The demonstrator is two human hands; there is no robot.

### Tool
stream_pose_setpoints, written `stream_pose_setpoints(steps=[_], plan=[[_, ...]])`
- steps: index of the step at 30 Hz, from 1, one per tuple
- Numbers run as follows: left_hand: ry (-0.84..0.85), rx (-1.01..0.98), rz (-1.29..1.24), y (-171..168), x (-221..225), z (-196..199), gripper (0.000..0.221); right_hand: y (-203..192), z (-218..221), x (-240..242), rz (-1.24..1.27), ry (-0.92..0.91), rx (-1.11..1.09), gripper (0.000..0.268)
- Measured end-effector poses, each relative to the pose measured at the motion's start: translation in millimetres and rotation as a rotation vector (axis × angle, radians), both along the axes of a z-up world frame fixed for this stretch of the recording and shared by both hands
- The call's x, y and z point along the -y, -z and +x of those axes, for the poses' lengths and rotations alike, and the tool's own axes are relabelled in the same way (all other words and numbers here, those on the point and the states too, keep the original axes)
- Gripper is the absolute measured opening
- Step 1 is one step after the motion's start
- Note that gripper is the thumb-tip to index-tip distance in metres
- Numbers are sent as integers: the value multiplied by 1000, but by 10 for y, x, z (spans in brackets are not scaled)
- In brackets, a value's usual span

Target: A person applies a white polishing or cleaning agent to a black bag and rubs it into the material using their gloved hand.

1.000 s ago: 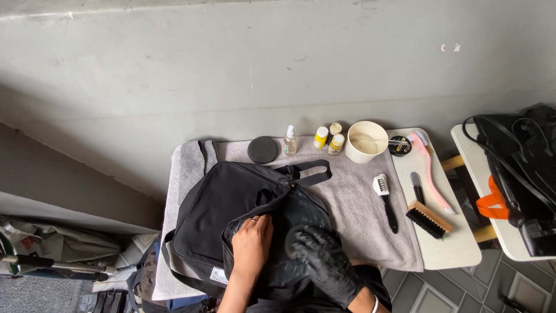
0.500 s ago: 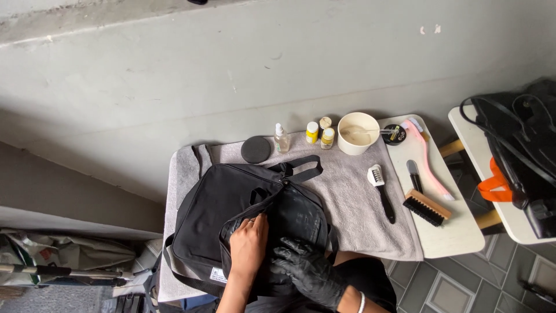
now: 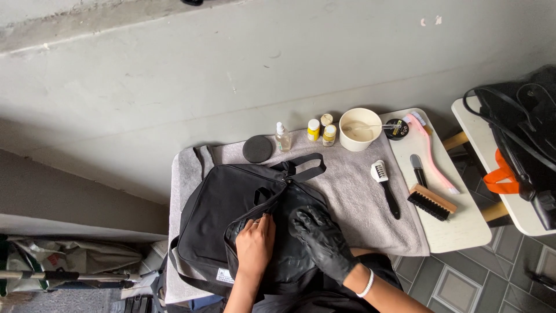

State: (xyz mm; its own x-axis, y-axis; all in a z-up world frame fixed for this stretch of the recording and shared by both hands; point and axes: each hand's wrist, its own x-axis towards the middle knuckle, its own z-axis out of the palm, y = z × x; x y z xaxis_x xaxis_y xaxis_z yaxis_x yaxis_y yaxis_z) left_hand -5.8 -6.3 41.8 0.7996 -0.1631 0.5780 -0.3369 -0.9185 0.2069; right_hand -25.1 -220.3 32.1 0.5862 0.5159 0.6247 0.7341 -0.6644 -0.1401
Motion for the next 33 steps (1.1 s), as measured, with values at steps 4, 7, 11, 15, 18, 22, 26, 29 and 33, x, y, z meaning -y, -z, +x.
stream_pose_setpoints(steps=[4,7,11,15,18,22,26,29,33], plan=[[18,-32,-1,57,-6,4,21,130,177,-225,-27,-60,-196,44],[3,-26,-32,66,-26,-3,24,139,109,-346,-34,-175,-265,36],[3,-55,-61,68,-56,-9,27,314,-213,-166,2,-344,-248,35],[15,-62,-72,29,-53,-19,27,-158,-237,11,70,-296,-429,37],[16,-73,-112,11,-44,0,28,-111,-152,188,3,-43,-269,36],[-2,-50,-107,-5,-29,4,28,-169,-139,126,63,28,-108,35],[1,-50,-119,-26,-21,-12,24,-135,-46,-161,-21,52,-118,42],[4,-21,-89,52,-32,5,17,44,-72,-311,50,-130,-205,29],[-2,-32,-105,8,-45,-1,26,202,-164,-257,-21,-226,-246,41]])
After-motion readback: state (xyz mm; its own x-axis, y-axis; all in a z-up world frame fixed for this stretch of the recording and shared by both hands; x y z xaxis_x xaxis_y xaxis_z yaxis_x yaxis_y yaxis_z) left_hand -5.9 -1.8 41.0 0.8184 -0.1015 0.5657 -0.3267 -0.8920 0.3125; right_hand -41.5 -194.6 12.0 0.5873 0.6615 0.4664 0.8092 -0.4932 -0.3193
